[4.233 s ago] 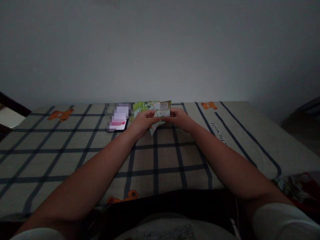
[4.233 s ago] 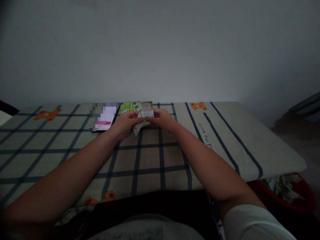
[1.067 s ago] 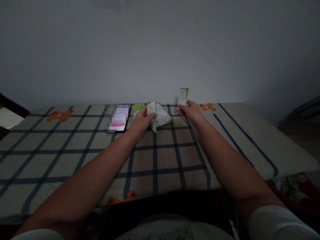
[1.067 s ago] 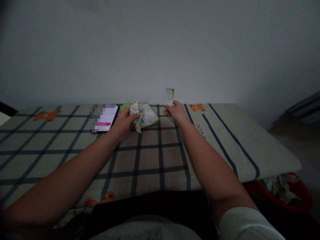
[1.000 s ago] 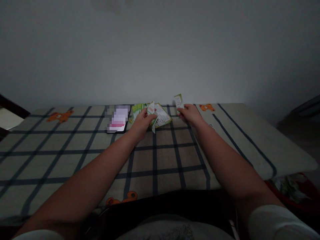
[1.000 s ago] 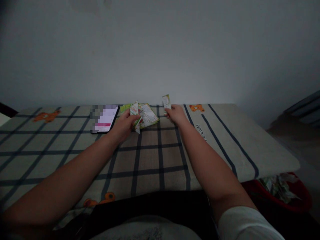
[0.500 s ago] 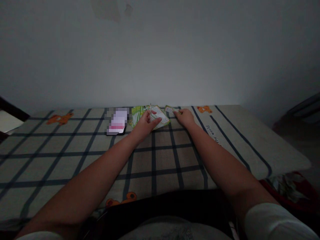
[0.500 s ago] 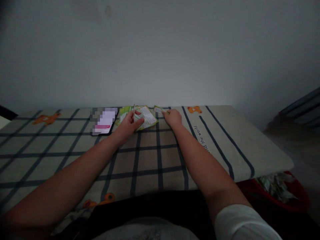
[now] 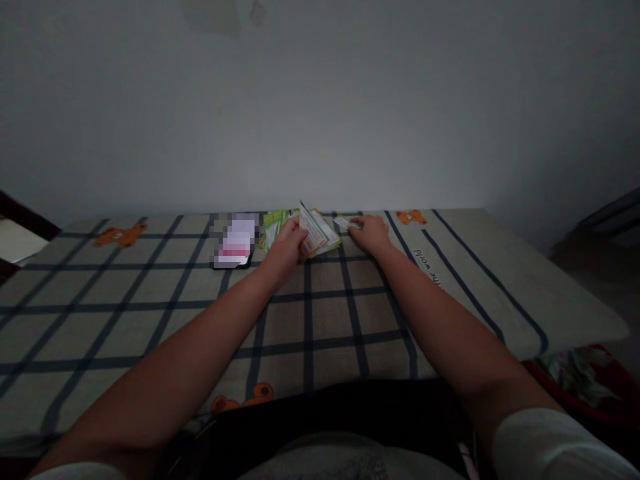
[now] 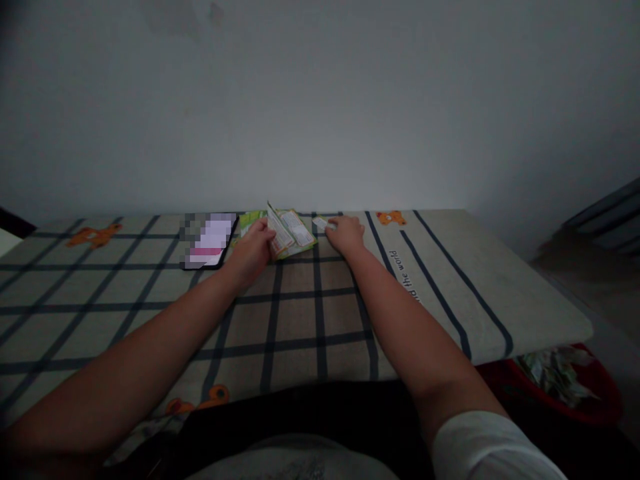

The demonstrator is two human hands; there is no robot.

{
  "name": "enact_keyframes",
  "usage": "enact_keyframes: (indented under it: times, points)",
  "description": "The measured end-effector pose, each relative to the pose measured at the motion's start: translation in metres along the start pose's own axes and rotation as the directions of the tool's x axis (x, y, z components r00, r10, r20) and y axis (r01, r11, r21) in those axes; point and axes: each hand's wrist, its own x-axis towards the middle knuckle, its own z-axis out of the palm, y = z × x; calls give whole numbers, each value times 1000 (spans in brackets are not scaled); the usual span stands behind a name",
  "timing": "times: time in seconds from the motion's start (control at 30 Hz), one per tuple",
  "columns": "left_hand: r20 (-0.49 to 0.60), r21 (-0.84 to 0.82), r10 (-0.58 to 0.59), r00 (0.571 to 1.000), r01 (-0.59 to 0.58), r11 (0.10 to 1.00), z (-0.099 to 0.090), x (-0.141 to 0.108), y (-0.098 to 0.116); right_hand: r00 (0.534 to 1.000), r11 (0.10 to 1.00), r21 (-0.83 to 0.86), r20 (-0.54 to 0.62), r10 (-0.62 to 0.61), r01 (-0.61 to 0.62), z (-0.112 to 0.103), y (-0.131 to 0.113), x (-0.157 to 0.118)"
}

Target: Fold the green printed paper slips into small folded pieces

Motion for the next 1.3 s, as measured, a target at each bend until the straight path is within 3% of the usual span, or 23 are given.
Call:
enact_keyframes:
  times: [0.13,0.2,0.3,0.4,0.6,0.7,0.8,1.1,1.3]
  points:
    - [-2,83,2,1000,-2,997,-2,-3,-1,996,997,66,-85,-23,29,-3,-1,-1]
    - [13,83,1,1000,-2,997,-1,-5,3,976,955,235,-166,-142,179,-8,-7,-3]
    - [39,57,30,999,-32,998,0,-8,7,928,725,604,-70,-365,331,-15,-21,-11]
    - [39,68,84,996,-87,994,-2,-8,7,879,572,789,90,-469,225,-16,-32,-20]
    - [-33,189,145,989,-137,972,-6,-4,3,888,529,847,206,-411,48,-12,-32,-21]
    - [-79,260,234,969,-206,943,-6,-4,6,905,477,878,221,-363,-23,-10,-33,-21]
    - [-56,344,287,956,-252,905,-6,-7,11,907,432,899,235,-349,-67,-8,-37,-24]
    - [105,356,206,973,-230,906,-4,-12,10,897,434,900,171,-408,26,-7,-40,-30]
    - [3,165,95,995,-94,982,-4,-7,9,912,373,928,155,-380,-2,-9,-39,-28]
